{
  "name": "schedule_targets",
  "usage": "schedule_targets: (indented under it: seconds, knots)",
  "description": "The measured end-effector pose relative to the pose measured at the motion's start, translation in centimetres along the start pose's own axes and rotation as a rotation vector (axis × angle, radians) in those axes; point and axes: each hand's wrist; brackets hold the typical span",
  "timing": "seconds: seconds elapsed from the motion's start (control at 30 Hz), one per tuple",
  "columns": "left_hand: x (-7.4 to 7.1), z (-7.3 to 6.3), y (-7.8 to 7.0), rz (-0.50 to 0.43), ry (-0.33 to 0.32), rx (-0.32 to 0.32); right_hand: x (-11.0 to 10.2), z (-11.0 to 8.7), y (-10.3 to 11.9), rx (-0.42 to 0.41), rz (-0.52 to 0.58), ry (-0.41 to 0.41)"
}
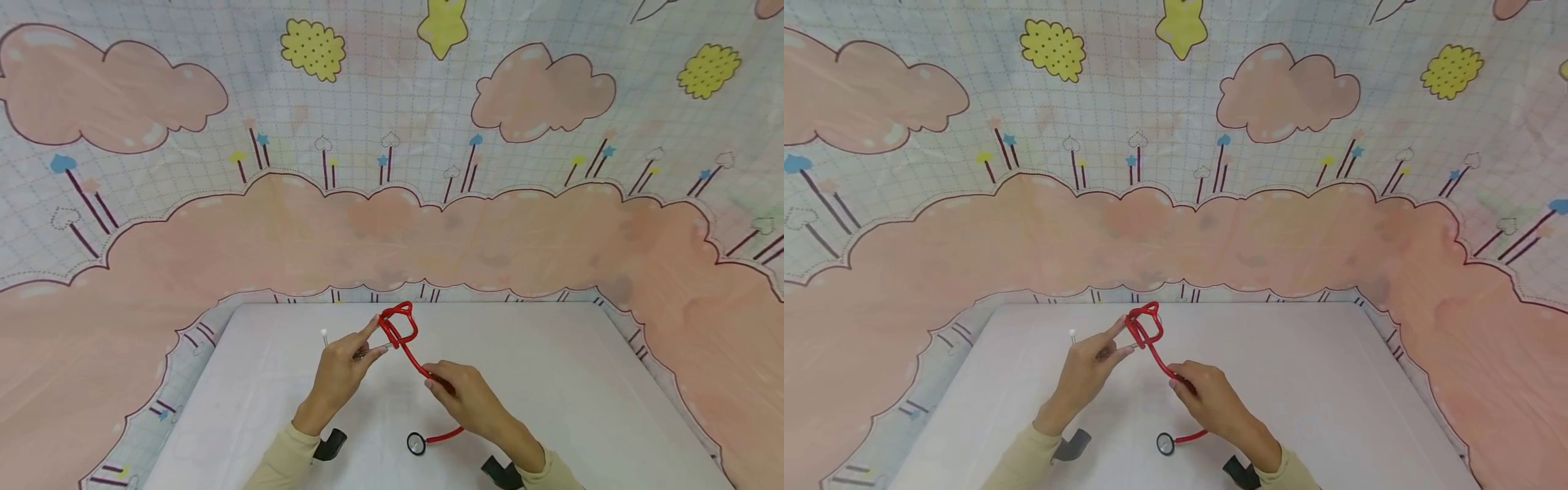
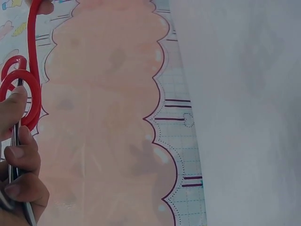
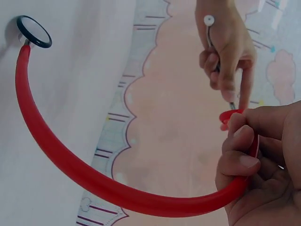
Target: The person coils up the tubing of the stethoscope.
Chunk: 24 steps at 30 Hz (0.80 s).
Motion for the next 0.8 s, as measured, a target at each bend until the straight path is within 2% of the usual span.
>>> schedule_targets:
  seconds: [0.37, 0.47, 0.6, 0.8]
  knots:
    - [0.3, -0.1, 0.2, 0.016, -0.041, -0.01, -0.1, -0.1, 0.8, -0.059, 0.002, -0.031]
    - [0.2, -0.1, 0.0, 0.046, -0.033, -0.011, -0.2, -0.1, 1.0, -0.088, 0.001, -0.053]
    - [-0.1, -0.2, -0.5, 0.071, -0.004, -0.006, -0.7, -0.1, 1.1, -0.151, -0.004, -0.099]
    - [-0.7, 0.0, -1.5, 0.071, 0.012, 0.031, -2.0, 0.5, 1.2, -0.312, -0.038, -0.208]
Point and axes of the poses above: each hand's wrist, its own z-axis towards the middle knuckle, its own x-axis out of the palm, y = z × x, and after that the axes turned 3 degrees about -z, right-handed
